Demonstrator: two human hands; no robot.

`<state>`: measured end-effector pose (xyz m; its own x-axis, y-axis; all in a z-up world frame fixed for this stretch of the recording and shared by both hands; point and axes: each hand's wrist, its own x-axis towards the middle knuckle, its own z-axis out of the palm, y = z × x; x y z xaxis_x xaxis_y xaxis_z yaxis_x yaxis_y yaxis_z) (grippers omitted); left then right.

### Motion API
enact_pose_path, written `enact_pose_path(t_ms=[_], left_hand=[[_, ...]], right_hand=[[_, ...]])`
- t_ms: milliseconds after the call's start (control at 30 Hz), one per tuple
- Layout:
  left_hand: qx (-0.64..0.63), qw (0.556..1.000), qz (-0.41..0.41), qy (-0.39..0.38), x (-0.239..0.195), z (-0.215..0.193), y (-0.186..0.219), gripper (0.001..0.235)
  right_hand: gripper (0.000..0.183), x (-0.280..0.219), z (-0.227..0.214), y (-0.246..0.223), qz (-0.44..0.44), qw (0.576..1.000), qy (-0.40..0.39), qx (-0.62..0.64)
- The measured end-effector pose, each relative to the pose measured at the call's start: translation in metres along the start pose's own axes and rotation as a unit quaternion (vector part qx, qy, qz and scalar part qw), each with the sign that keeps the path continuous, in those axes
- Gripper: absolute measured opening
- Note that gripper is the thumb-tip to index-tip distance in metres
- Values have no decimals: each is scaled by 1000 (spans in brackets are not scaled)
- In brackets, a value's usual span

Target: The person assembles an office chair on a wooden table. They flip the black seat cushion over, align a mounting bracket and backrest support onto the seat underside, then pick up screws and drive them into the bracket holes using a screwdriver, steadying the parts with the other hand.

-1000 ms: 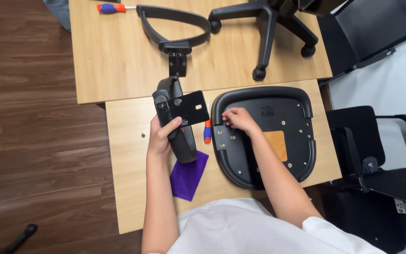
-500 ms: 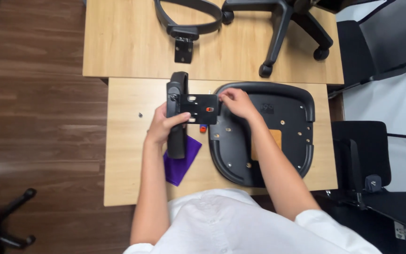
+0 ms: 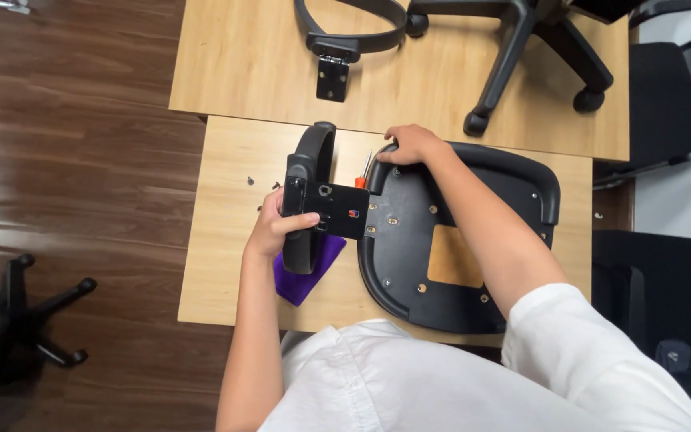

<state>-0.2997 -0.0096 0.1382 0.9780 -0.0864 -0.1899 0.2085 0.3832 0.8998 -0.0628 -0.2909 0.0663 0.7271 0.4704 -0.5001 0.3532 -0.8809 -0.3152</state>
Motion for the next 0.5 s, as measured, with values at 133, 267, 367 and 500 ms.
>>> enact_pose_path(t_ms=[133,267,367,500], left_hand=[[-9,1000,-5,18,-1,4,-6,39],[-14,999,-13,26,-2,6,-8,39],[-11,1000,-16,23,1,6,-9,40],[-4,1000,-21,15,3,3,-13,40]], right_hand=[[84,11,4,4,1,999,-24,-30],[103,12,-3,6,59,993,-94,-46],[106,19,-5,20,96,987,-123,-38],[95,5,-11,27,100,987,-118,-30]])
